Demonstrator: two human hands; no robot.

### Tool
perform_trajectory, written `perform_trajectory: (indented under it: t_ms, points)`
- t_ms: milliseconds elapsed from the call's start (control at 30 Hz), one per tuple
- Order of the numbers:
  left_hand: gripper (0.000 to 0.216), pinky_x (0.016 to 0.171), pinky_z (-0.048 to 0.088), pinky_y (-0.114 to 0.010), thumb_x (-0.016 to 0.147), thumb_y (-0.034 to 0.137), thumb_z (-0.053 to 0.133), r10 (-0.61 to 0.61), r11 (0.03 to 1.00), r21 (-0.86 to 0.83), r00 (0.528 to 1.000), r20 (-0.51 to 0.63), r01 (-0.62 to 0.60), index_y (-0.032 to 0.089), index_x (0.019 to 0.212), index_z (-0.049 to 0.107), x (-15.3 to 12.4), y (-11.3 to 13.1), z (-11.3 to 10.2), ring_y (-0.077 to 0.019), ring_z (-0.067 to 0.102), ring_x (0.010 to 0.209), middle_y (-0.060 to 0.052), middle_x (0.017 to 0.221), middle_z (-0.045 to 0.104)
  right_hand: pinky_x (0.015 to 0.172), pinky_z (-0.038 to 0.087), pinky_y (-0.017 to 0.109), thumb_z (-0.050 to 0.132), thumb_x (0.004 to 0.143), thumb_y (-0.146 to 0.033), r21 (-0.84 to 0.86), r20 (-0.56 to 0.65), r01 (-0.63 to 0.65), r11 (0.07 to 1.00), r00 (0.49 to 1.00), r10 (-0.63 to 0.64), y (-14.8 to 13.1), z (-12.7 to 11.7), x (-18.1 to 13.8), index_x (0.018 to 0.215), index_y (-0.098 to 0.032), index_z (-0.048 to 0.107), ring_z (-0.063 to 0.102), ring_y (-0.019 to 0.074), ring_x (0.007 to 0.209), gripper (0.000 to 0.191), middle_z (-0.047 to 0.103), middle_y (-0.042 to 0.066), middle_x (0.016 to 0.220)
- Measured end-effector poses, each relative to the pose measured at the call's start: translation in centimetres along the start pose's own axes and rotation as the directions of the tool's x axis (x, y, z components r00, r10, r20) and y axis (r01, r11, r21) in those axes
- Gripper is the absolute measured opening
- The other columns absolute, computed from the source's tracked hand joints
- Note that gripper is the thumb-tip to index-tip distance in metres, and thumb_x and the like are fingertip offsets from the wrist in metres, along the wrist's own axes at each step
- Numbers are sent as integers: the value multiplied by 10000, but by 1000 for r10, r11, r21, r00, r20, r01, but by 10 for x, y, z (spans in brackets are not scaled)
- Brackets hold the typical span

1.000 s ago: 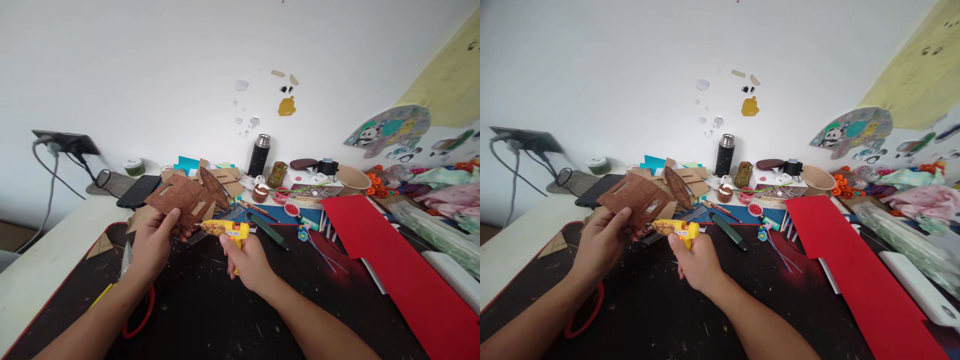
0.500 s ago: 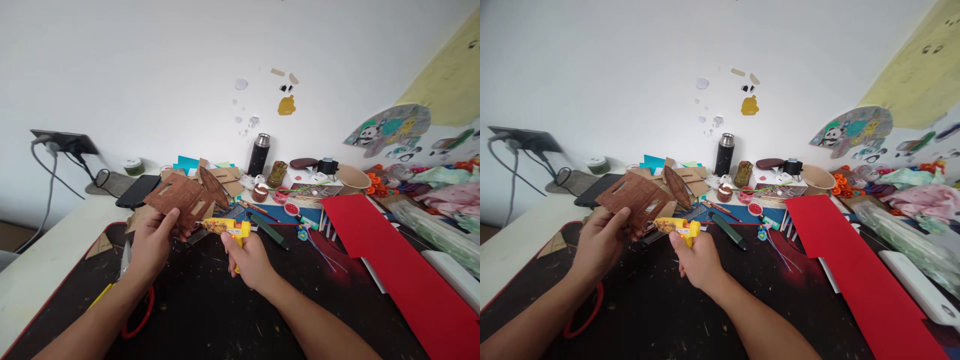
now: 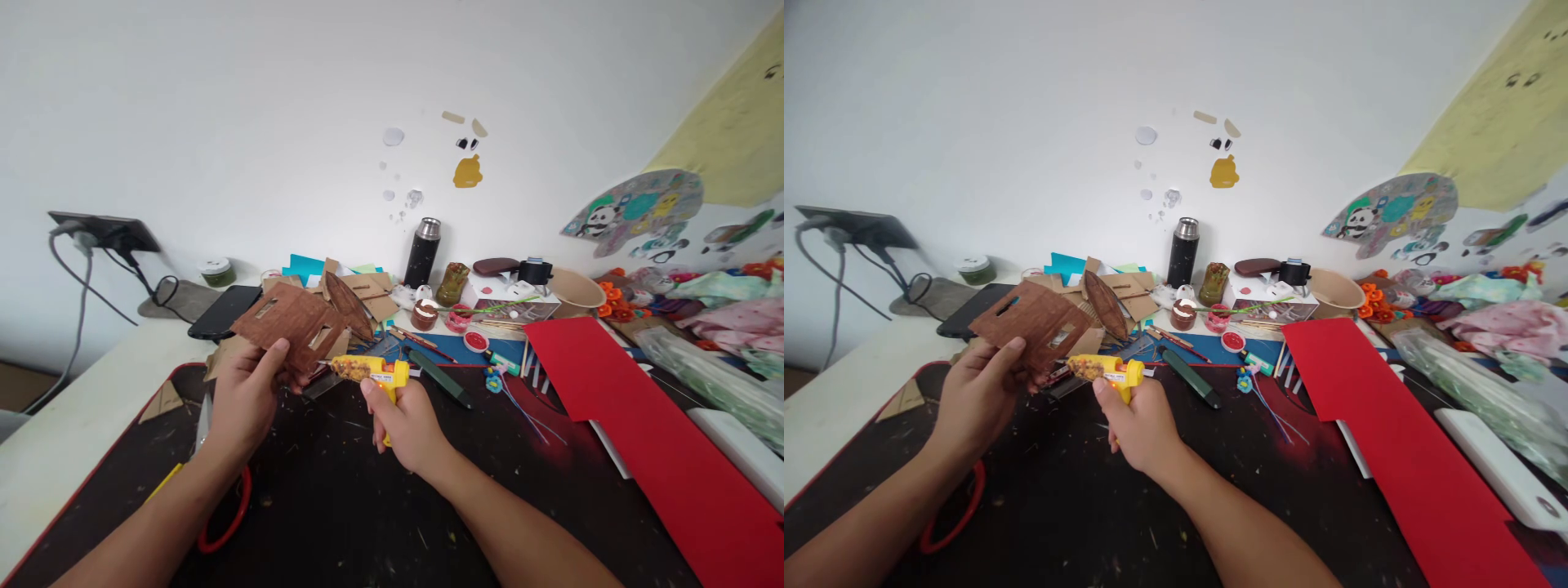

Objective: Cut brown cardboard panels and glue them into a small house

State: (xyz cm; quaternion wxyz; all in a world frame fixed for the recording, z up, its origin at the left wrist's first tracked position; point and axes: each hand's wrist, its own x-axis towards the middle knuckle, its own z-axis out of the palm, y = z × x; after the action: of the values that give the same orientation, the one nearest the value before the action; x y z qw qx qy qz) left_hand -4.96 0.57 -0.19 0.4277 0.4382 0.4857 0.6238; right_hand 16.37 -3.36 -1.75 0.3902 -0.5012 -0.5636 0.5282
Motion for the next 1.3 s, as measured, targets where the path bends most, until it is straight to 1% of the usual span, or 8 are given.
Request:
perform_trajectory:
  t_ms: [167, 367, 600, 767, 1000, 1300]
  points:
    - [283, 430, 483, -296, 824, 500, 753, -5, 1000, 2, 1000, -5, 5, 243, 857, 640, -1, 2, 1, -166, 590, 491, 27, 651, 677, 401, 394, 234, 529, 883, -903, 18, -10, -21, 1000, 1000, 21, -2, -1, 1, 616, -257, 505, 514, 128, 361, 699, 496, -30, 410]
    - [271, 432, 498, -319, 820, 495, 784, -25, 1000, -17, 1000, 3, 25, 265, 823, 640, -2, 7, 1, -182, 594, 482, 23, 611, 670, 398, 384, 228, 517, 883, -917, 14, 9, -1, 1000, 1000, 1, 1, 1, -1, 613, -251, 520, 511, 121, 355, 719, 508, -25, 412]
    - [270, 427, 490, -326, 810, 489, 803, -34, 998, -55, 999, -9, 34, 267, 824, 652, 0, 4, 1, -189, 601, 484, 28, 620, 666, 396, 383, 230, 511, 834, -973, 29, -10, -8, 1000, 1000, 8, -1, 0, 0, 587, -250, 516, 504, 117, 348, 764, 505, -20, 401]
    - [272, 426, 489, -323, 814, 477, 811, -45, 997, -71, 999, -13, 44, 266, 792, 641, 0, 4, 0, -188, 595, 475, 26, 599, 661, 389, 375, 223, 514, 827, -978, 36, 12, -8, 999, 1000, 8, 0, 1, -1, 588, -247, 514, 501, 113, 346, 769, 504, -19, 400]
    - [297, 406, 485, -301, 779, 483, 829, -43, 995, -88, 999, -15, 41, 249, 838, 657, 0, 2, 0, -178, 601, 478, 34, 620, 668, 387, 381, 223, 561, 817, -955, 74, -34, -25, 997, 999, 27, -5, -1, 2, 621, -247, 519, 502, 117, 341, 736, 498, -33, 395]
    - [274, 409, 481, -279, 806, 462, 797, -27, 997, -78, 1000, 2, 27, 234, 856, 653, -1, 2, 0, -166, 604, 477, 33, 630, 682, 399, 383, 228, 525, 841, -953, 44, -9, -3, 999, 1000, 3, -2, -1, 0, 600, -248, 519, 513, 120, 347, 745, 507, -20, 396]
